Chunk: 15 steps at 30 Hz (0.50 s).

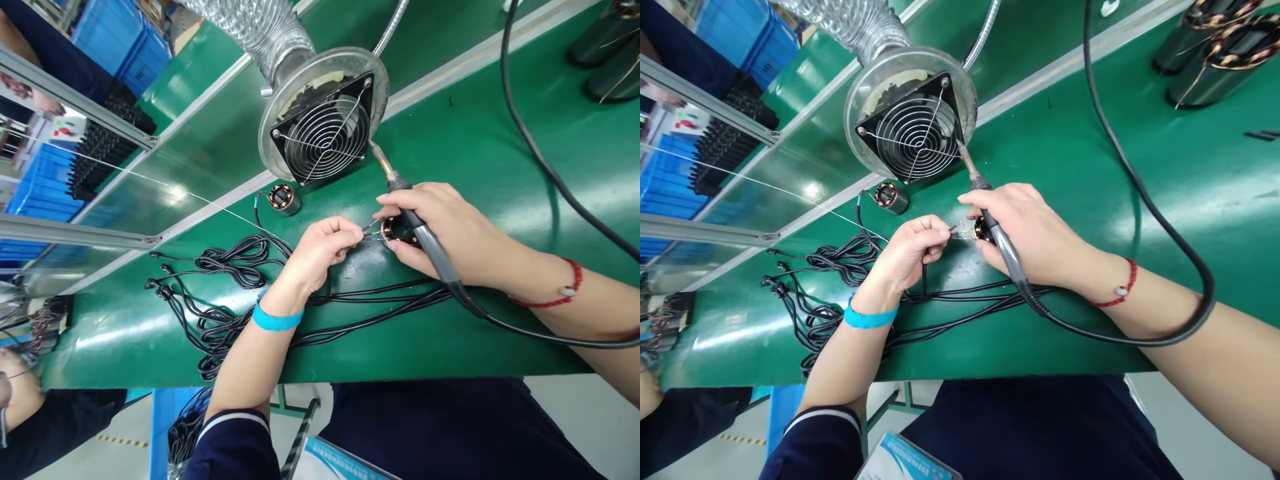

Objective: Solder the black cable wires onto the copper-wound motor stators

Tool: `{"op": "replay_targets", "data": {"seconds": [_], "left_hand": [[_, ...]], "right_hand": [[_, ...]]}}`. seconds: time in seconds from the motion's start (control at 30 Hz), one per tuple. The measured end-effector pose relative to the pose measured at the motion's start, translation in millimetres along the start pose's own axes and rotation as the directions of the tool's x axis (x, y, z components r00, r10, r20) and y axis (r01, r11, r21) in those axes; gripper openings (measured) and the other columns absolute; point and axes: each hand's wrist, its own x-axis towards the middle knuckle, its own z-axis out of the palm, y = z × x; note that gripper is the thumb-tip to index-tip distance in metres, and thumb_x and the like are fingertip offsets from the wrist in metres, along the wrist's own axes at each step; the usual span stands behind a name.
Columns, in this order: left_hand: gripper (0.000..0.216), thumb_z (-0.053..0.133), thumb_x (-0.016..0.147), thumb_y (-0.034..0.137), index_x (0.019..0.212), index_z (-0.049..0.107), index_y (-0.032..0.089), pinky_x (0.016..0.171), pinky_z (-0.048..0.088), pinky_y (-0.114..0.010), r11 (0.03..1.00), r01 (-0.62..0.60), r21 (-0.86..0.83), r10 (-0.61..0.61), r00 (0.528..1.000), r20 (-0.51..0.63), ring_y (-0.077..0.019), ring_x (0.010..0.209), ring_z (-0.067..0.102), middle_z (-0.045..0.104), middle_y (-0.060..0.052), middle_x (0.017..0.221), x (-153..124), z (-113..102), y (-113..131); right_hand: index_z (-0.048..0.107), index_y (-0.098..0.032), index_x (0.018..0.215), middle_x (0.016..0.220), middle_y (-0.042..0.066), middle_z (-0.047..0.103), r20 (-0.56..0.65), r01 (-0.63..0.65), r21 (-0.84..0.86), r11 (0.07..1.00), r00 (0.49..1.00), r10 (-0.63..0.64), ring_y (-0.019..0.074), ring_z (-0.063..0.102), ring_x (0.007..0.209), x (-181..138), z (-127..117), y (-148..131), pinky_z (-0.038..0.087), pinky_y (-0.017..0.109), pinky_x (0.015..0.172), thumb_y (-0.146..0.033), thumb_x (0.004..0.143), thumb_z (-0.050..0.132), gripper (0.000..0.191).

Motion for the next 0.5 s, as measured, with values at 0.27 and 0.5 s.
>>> {"op": "replay_targets", "data": {"seconds": [0.27,0.5], "left_hand": [[0.024,0.083,0.069,0.024,0.069,0.061,0.014,0.043,0.020,-0.019,0.999,-0.010,0.040,0.009,1.000,0.029,-0.0005,0.043,0.029,0.047,0.009,0.053,1.8,7.3,-2.3],[0.041,0.088,0.062,0.036,0.062,0.052,0.016,0.048,0.025,-0.020,0.995,-0.006,0.103,-0.003,0.996,0.087,-0.0021,0.047,0.034,0.043,0.009,0.053,-0.1,5.2,-4.4]], "right_hand": [[0.045,-0.028,0.134,0.122,0.006,0.068,0.061,-0.058,0.063,0.996,0.997,0.054,0.0317,0.060,0.110,1.1,-5.8,-2.4,0.048,0.056,0.099,-0.025,0.087,0.055,0.048],[0.046,-0.027,0.135,0.119,0.005,0.068,0.041,-0.017,0.077,0.997,0.999,0.013,0.0302,0.062,0.105,1.3,-5.7,-1.4,0.050,0.053,0.096,-0.025,0.089,0.056,0.048]]}}
